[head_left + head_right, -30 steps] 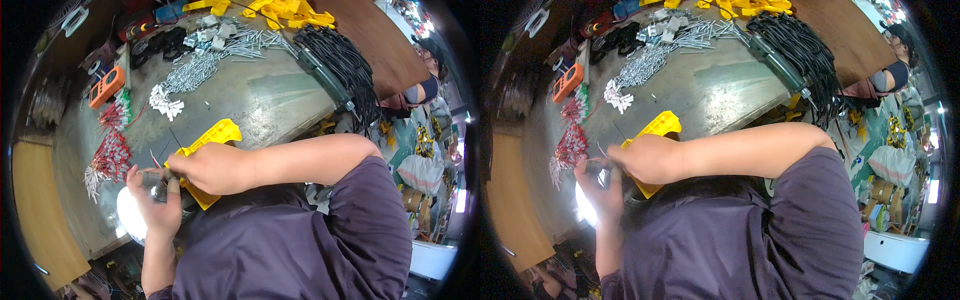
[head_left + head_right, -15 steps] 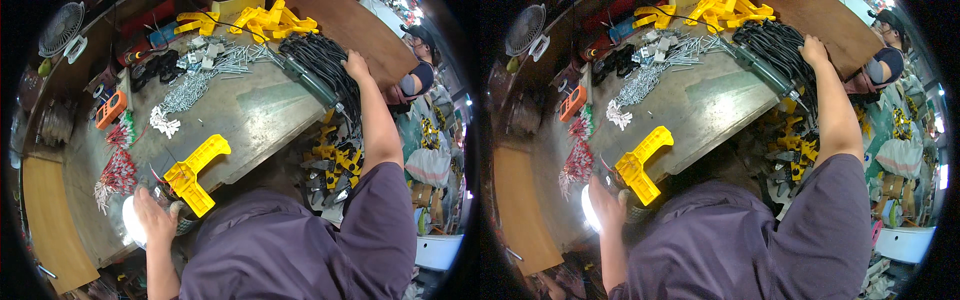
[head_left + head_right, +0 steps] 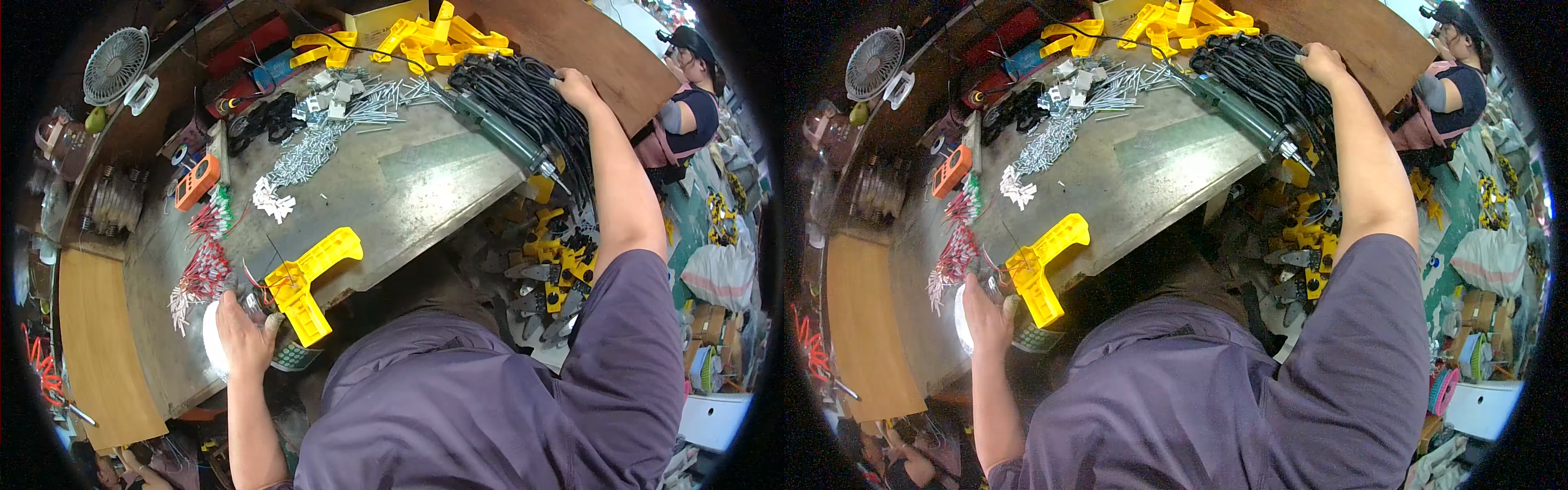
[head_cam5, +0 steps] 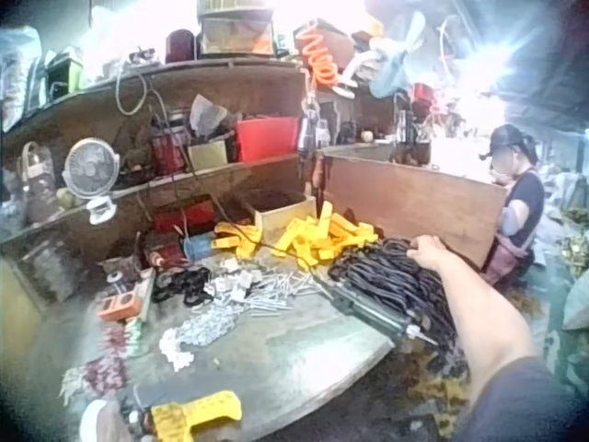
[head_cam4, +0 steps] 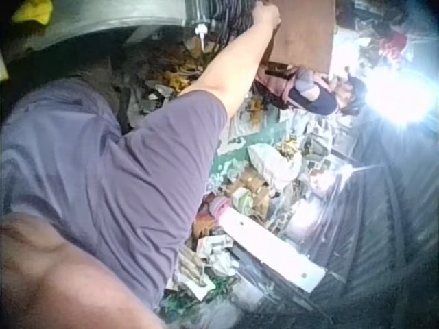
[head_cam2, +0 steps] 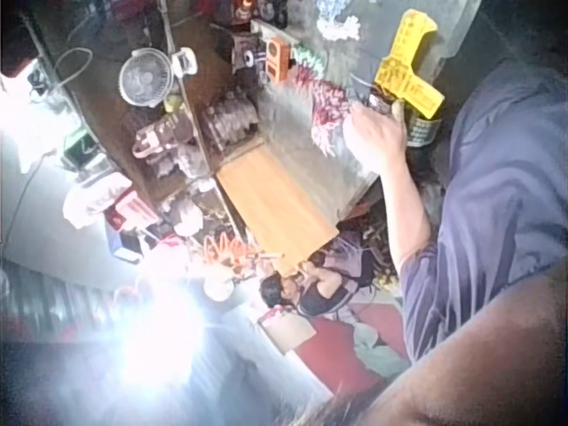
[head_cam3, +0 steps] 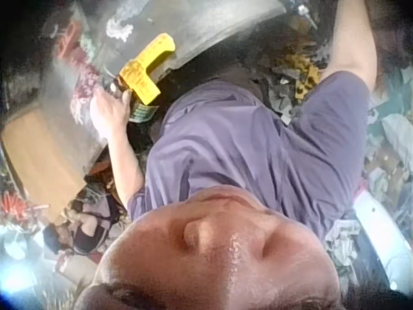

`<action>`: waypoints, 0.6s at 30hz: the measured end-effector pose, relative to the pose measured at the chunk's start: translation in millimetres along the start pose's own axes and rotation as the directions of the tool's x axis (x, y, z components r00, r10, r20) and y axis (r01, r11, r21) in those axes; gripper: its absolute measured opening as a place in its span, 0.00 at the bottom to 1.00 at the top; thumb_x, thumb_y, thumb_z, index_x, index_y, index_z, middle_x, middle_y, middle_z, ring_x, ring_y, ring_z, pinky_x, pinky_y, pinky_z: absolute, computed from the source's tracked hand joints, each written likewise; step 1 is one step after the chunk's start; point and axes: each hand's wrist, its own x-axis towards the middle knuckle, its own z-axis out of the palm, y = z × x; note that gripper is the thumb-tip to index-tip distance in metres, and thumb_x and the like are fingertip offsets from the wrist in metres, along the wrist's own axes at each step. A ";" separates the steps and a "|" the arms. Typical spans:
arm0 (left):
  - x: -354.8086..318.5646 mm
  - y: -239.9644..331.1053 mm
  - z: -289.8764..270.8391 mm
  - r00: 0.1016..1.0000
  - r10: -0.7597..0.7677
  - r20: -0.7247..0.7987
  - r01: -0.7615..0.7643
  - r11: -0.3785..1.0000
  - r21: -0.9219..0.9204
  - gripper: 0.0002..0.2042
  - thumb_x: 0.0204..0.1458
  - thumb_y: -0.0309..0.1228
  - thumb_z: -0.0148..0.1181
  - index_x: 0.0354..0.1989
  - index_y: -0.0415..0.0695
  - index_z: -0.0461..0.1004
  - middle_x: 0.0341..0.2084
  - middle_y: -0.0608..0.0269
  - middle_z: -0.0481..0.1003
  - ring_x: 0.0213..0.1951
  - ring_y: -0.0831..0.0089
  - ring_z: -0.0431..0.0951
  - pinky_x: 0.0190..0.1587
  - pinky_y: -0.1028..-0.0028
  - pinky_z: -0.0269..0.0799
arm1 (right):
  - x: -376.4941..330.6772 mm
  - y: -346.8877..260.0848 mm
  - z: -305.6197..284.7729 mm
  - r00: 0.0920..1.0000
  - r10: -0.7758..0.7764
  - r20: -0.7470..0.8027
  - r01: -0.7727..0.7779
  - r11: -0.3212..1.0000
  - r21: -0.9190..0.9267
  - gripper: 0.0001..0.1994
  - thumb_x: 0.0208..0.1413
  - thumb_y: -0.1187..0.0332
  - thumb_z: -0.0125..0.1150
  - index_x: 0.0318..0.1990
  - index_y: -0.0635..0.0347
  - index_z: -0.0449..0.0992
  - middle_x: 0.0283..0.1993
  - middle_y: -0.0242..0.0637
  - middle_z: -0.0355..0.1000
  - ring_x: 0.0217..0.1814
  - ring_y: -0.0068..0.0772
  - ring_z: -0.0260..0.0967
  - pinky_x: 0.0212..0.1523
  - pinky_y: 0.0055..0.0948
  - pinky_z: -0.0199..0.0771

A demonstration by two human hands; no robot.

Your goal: Soldering wires and assembling components into a yellow plastic device housing.

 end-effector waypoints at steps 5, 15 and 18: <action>5.5 5.9 -7.6 0.990 0.036 -0.140 -0.043 0.998 -0.054 0.42 0.50 0.61 0.51 0.59 0.34 0.53 0.54 0.38 0.61 0.56 0.44 0.61 0.59 0.52 0.55 | -30.7 -16.0 -25.8 0.761 -0.131 -0.635 0.136 0.990 -0.040 0.14 0.58 0.58 0.53 0.50 0.48 0.73 0.45 0.49 0.71 0.54 0.55 0.66 0.53 0.48 0.67; 99.8 155.3 -52.9 0.953 0.298 -0.059 -0.209 0.504 -0.838 0.48 0.44 0.46 0.65 0.65 0.33 0.43 0.60 0.40 0.56 0.64 0.51 0.56 0.65 0.59 0.51 | -228.6 -244.2 -203.6 0.758 -0.526 -0.385 0.515 0.120 0.849 0.21 0.54 0.70 0.62 0.50 0.72 0.62 0.35 0.37 0.67 0.31 0.22 0.66 0.32 0.21 0.72; 92.9 203.3 -53.0 0.848 0.466 0.253 0.325 -0.081 -0.942 0.48 0.49 0.39 0.66 0.67 0.32 0.36 0.51 0.44 0.67 0.54 0.56 0.68 0.59 0.63 0.61 | -215.1 -281.3 -166.0 0.538 -0.621 -0.569 0.282 -0.504 0.816 0.23 0.52 0.71 0.65 0.51 0.72 0.61 0.37 0.38 0.69 0.31 0.22 0.68 0.32 0.19 0.72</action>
